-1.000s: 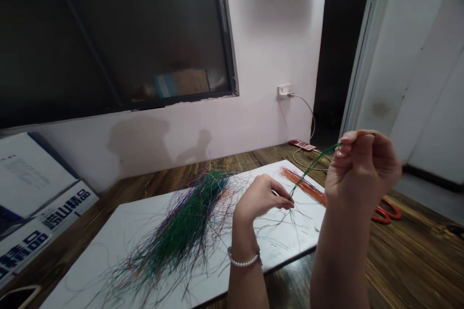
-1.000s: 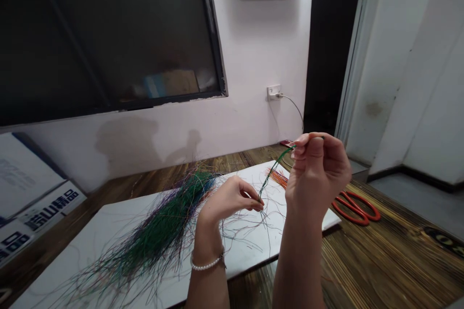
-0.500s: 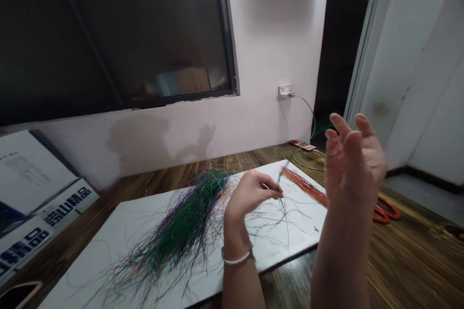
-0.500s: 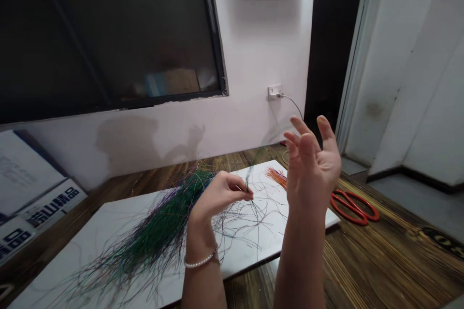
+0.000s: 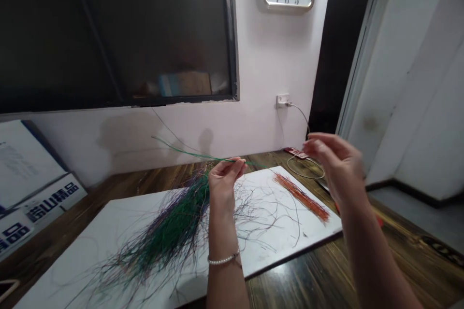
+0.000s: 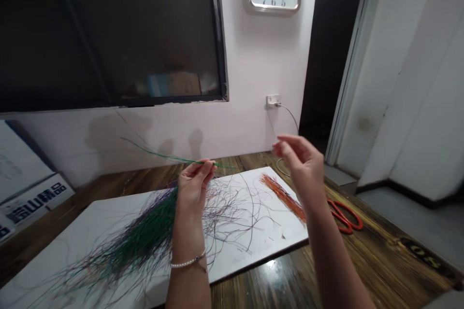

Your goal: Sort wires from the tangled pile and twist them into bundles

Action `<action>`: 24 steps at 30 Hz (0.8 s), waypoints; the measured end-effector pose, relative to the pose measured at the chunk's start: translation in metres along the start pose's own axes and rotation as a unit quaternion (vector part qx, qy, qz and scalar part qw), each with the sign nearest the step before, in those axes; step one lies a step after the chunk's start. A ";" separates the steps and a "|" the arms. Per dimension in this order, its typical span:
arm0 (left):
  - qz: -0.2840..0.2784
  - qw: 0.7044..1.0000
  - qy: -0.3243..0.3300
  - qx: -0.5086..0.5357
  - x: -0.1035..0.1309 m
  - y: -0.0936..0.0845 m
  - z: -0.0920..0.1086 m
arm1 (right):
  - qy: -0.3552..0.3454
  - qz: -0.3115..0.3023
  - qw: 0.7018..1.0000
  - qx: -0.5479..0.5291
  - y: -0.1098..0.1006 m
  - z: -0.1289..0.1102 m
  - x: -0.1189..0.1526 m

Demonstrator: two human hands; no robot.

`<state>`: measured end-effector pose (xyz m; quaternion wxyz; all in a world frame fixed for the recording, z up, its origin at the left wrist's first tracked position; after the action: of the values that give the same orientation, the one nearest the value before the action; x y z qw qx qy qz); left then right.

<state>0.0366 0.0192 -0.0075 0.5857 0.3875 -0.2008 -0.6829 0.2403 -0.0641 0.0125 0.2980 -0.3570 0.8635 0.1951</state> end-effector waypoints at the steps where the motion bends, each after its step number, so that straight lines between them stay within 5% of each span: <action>1: 0.011 1.000 0.008 0.009 0.001 0.002 -0.002 | 0.029 -0.045 0.996 0.077 -0.006 0.023 -0.002; 3: 0.032 0.999 0.025 0.029 0.002 0.006 -0.004 | 0.100 -0.106 0.959 0.242 -0.029 0.074 -0.002; 7: 0.041 0.997 0.041 0.048 0.004 0.007 -0.005 | 0.137 -0.141 0.899 0.391 -0.099 0.155 0.006; 13: 0.039 0.996 0.069 0.043 0.010 0.009 -0.002 | 0.185 -0.216 0.798 0.531 -0.182 0.204 0.024; 18: 0.055 0.994 0.086 0.037 0.015 0.015 -0.002 | 0.191 -0.238 0.755 0.581 -0.203 0.222 0.028; 24: 0.089 0.991 0.064 0.083 0.019 0.017 0.000 | 0.203 -0.262 0.721 0.609 -0.198 0.230 0.023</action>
<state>0.0475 -0.0026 -0.0004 0.6214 0.4584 -0.2527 -0.5830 0.4587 -0.0818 -0.1987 0.3081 -0.3416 0.7084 -0.5353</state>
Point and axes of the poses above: each hand's wrist, its own x-axis away from the middle knuckle, its own y-axis out of the palm, z = x × y, the point moved 2 cm from there along -x, towards the middle knuckle, and after that the axes turned 11 degrees about x, right-handed, at the moved point
